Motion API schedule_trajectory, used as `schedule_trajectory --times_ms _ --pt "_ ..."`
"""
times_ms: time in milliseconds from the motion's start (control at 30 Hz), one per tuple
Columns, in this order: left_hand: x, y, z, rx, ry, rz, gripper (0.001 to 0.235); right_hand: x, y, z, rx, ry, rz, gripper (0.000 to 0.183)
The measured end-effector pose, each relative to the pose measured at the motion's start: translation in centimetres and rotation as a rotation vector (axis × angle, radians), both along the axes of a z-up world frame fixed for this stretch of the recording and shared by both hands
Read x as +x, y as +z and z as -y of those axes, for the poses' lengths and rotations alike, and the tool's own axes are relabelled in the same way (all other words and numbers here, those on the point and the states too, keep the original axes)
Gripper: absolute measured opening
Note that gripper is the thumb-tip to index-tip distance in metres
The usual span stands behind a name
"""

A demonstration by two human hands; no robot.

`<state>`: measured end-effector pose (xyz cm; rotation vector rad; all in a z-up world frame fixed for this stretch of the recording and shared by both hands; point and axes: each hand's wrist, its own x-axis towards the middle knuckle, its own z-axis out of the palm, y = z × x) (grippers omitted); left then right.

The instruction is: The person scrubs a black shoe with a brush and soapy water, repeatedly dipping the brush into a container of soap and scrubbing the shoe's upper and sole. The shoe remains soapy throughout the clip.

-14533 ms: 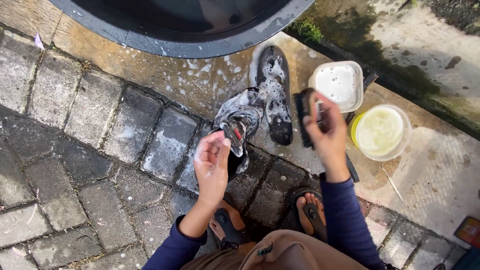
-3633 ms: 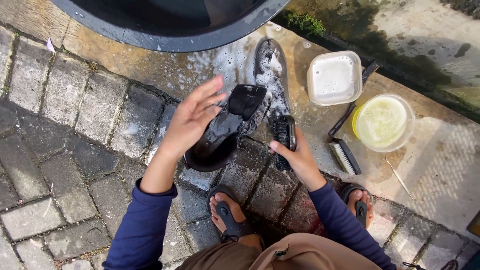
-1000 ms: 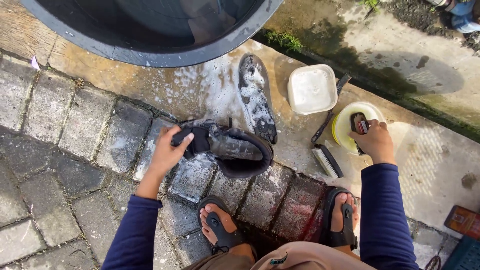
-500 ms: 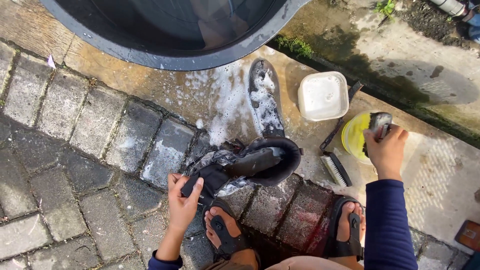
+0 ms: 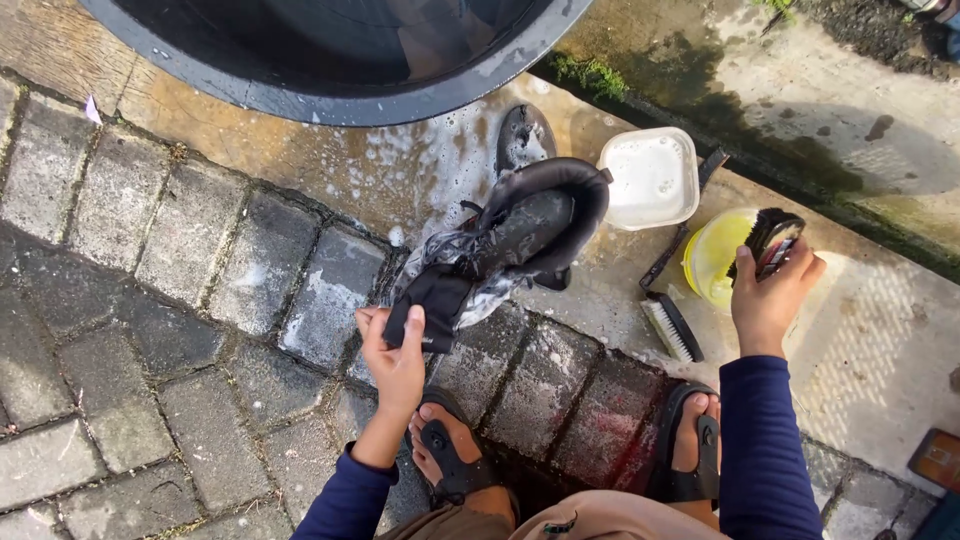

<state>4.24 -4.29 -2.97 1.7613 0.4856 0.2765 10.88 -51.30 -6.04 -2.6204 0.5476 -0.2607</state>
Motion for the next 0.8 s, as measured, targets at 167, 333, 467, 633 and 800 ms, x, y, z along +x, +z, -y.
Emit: schedule_trajectory --times_ms 167,333,467,633,800 --pt "1.8 -3.0 0.7 -0.086 0.081 -0.207 0.028 0.1 -1.0 -0.9 -0.106 0.142 0.126 0.060" --pt "1.6 0.8 0.4 -0.482 0.245 -0.474 0.033 -1.1 -3.4 -0.7 0.545 -0.174 0.369 0.062" --pt "0.4 4.3 1.2 -0.637 0.241 -0.248 0.036 1.5 1.7 -10.0 1.185 -0.544 0.501 0.042" --pt "-0.7 3.7 2.9 -0.725 0.208 -0.179 0.018 -2.4 4.3 -22.0 1.174 -0.055 0.161 0.033" --pt "-1.1 -1.2 2.6 -1.069 0.155 -0.003 0.028 -5.2 6.2 -31.2 0.791 0.635 -0.172 0.051"
